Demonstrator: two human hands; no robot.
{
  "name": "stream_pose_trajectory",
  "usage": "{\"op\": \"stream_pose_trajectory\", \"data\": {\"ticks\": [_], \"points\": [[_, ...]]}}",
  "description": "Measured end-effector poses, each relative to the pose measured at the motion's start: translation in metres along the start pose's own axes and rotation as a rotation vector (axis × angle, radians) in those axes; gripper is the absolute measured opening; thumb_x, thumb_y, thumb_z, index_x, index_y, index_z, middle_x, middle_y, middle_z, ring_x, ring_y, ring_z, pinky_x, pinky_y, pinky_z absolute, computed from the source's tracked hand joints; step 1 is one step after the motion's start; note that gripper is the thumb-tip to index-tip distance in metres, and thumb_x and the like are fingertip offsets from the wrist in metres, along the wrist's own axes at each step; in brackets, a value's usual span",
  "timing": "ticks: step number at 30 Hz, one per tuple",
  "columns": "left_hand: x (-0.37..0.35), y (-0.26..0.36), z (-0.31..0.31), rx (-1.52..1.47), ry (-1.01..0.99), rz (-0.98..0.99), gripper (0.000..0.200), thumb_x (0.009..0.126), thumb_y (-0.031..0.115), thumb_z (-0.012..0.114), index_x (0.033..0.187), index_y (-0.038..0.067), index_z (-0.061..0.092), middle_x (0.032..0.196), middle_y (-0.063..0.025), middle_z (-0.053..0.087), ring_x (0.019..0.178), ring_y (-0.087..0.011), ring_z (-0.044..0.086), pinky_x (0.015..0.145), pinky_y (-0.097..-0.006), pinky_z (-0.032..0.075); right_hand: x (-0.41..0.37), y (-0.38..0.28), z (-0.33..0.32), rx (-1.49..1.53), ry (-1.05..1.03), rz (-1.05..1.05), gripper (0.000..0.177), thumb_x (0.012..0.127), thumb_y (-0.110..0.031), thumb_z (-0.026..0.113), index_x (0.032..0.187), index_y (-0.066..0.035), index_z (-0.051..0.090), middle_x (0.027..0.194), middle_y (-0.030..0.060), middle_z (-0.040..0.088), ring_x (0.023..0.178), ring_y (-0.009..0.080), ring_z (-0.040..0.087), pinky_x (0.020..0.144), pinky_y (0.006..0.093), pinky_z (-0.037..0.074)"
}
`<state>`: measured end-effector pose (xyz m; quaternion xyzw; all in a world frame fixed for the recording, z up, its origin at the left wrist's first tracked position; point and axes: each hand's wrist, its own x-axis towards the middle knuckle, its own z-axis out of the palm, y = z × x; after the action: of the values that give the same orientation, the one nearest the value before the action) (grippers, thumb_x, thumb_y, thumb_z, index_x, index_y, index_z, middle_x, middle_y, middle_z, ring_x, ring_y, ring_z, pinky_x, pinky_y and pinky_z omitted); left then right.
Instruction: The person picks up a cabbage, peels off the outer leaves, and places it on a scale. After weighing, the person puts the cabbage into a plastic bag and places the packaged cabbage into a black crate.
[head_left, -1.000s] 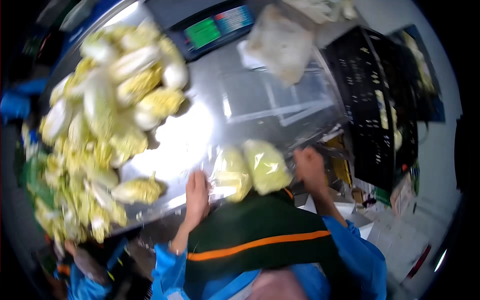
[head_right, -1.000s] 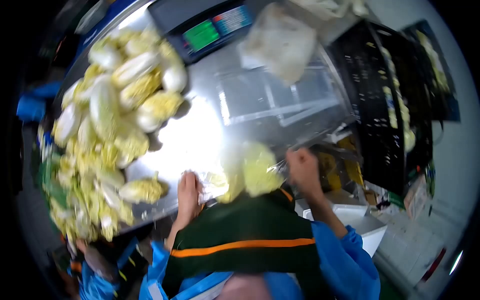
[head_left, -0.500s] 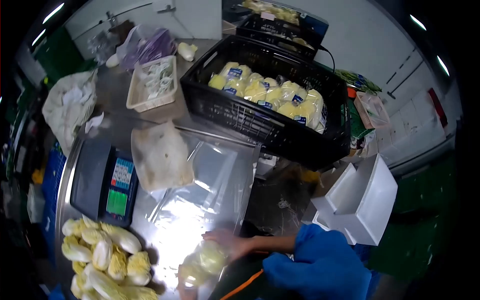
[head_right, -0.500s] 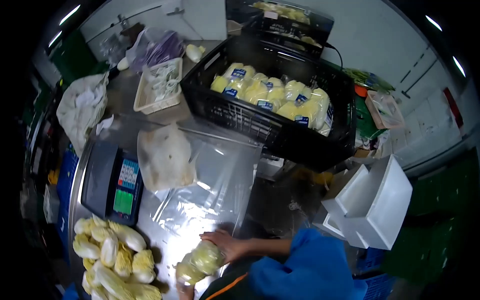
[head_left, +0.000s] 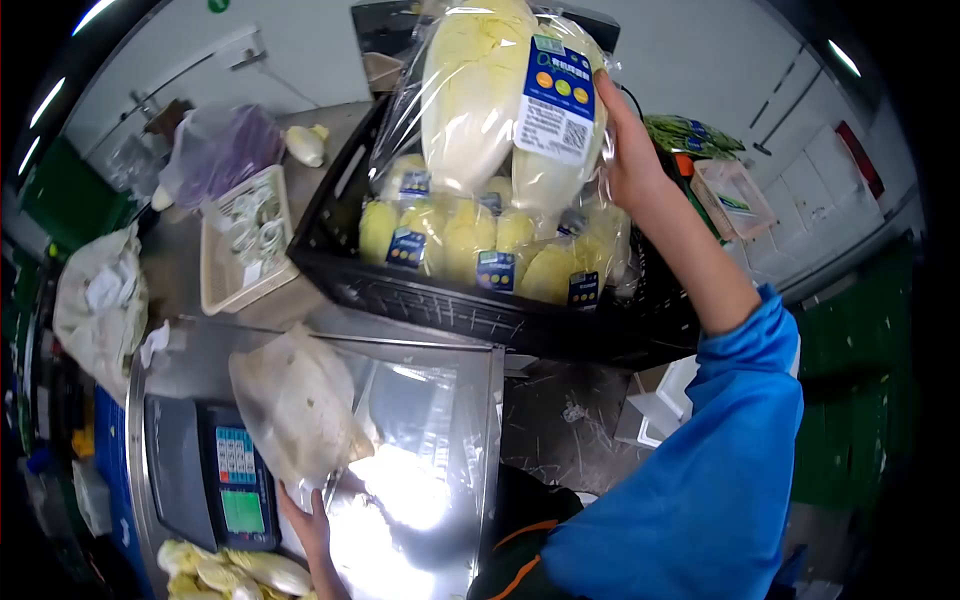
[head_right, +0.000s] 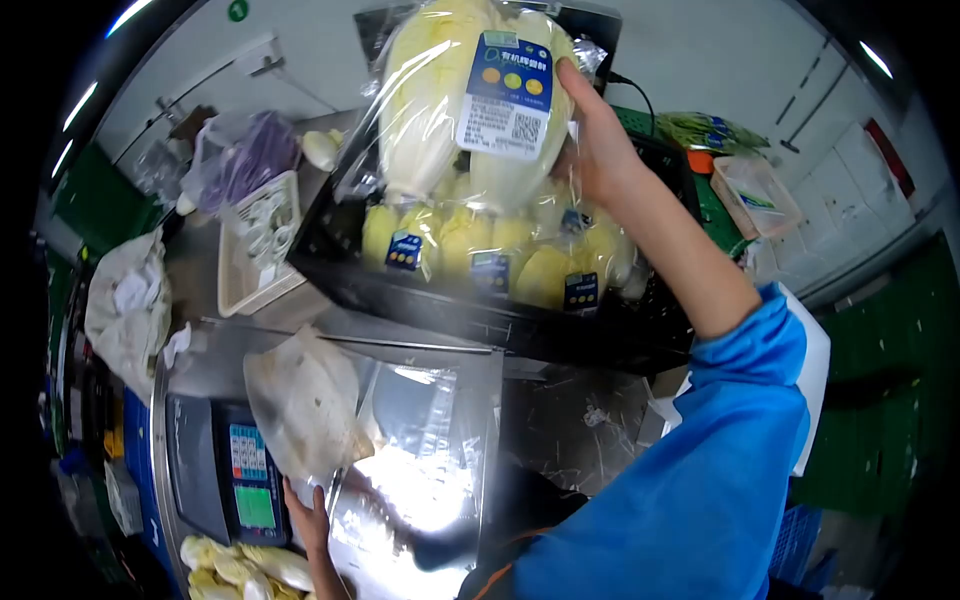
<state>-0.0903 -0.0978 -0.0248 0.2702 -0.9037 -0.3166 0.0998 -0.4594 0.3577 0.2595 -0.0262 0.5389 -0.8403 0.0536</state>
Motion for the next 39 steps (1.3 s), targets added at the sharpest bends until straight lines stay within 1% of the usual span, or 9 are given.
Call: {"op": "stream_pose_trajectory", "data": {"ticks": [7,13,16,19,23,29,31,36,39], "points": [[0.048,-0.042,0.022,0.056,0.131,-0.099,0.080,0.081,0.024,0.065,0.140,0.002,0.016,0.138,-0.0276,0.026,0.120,-0.0409,0.035,0.100,-0.0433,0.031,-0.023,0.033,-0.138,0.088,0.144,0.110,0.042,0.089,-0.036,0.048,0.117,-0.005,0.053,0.107,0.0103,0.062,0.095,0.0222,0.060,0.085,0.0367,0.048],[0.051,-0.052,0.026,0.210,0.232,-0.065,0.059,0.085,0.023,0.060,0.132,0.000,0.032,0.127,-0.0244,0.039,0.109,-0.0370,0.045,0.092,-0.0415,0.039,-0.084,0.015,-0.160,-0.880,0.465,0.730,0.048,0.088,-0.037,0.049,0.112,0.005,0.052,0.100,0.0170,0.062,0.085,0.0218,0.064,0.058,0.0315,0.056],[0.048,-0.070,0.020,0.236,0.236,-0.108,0.053,0.085,0.023,0.061,0.124,-0.004,0.037,0.120,-0.0230,0.043,0.103,-0.0367,0.048,0.091,-0.0419,0.039,-0.081,0.008,-0.147,-1.214,0.196,0.918,0.053,0.083,-0.019,0.055,0.129,0.000,0.037,0.110,0.0223,0.055,0.096,0.0292,0.060,0.059,0.0368,0.056],[0.055,-0.046,0.014,0.195,0.359,-0.174,0.058,0.083,0.024,0.064,0.125,-0.003,0.036,0.119,-0.0239,0.042,0.106,-0.0367,0.046,0.091,-0.0424,0.038,-0.092,0.016,-0.138,-1.776,0.033,0.213,0.066,0.074,-0.013,0.060,0.134,-0.010,0.033,0.127,0.0274,0.040,0.108,0.0344,0.053,0.077,0.0457,0.051],[0.078,-0.028,0.012,0.407,0.369,0.059,0.077,0.078,0.022,0.069,0.136,-0.001,0.024,0.132,-0.0269,0.033,0.121,-0.0376,0.035,0.095,-0.0424,0.036,-0.077,-0.004,-0.154,-1.583,-0.814,0.253,0.074,0.071,-0.011,0.063,0.137,-0.017,0.031,0.144,0.0195,0.018,0.126,0.0357,0.034,0.098,0.0435,0.036],[0.111,-0.055,0.021,0.169,0.141,-0.013,0.041,0.085,0.012,0.054,0.124,0.000,0.047,0.103,-0.0184,0.060,0.091,-0.0282,0.060,0.081,-0.0349,0.047,-0.027,0.041,-0.193,-1.632,-0.401,0.036,0.057,0.067,-0.028,0.075,0.116,-0.006,0.055,0.105,0.0164,0.059,0.092,0.0267,0.060,0.080,0.0353,0.049],[0.101,-0.035,0.016,-0.107,-0.015,-0.210,0.035,0.086,0.010,0.052,0.119,-0.002,0.051,0.083,-0.0121,0.062,0.072,-0.0200,0.063,0.067,-0.0296,0.049,-0.015,0.031,-0.155,-1.528,-0.254,0.423,0.053,0.066,-0.030,0.075,0.110,-0.004,0.058,0.090,0.0146,0.062,0.073,0.0237,0.063,0.065,0.0334,0.051],[0.030,-0.004,0.004,-0.527,-0.028,-0.191,0.038,0.087,0.006,0.050,0.124,-0.001,0.047,0.088,-0.0072,0.061,0.076,-0.0131,0.060,0.067,-0.0253,0.050,-0.002,0.023,-0.147,-1.768,-0.652,0.730,0.040,0.067,-0.036,0.075,0.088,-0.004,0.063,0.058,0.0085,0.058,0.046,0.0180,0.057,0.046,0.0315,0.047],[-0.041,0.029,-0.016,-0.593,-0.048,-0.335,0.045,0.082,0.003,0.049,0.128,0.002,0.045,0.095,-0.0054,0.060,0.082,-0.0137,0.058,0.073,-0.0253,0.049,0.035,0.060,-0.240,-2.230,-0.853,0.534,0.063,0.054,-0.025,0.082,0.111,-0.012,0.061,0.106,0.0128,0.060,0.098,0.0295,0.057,0.082,0.0410,0.046]]}}
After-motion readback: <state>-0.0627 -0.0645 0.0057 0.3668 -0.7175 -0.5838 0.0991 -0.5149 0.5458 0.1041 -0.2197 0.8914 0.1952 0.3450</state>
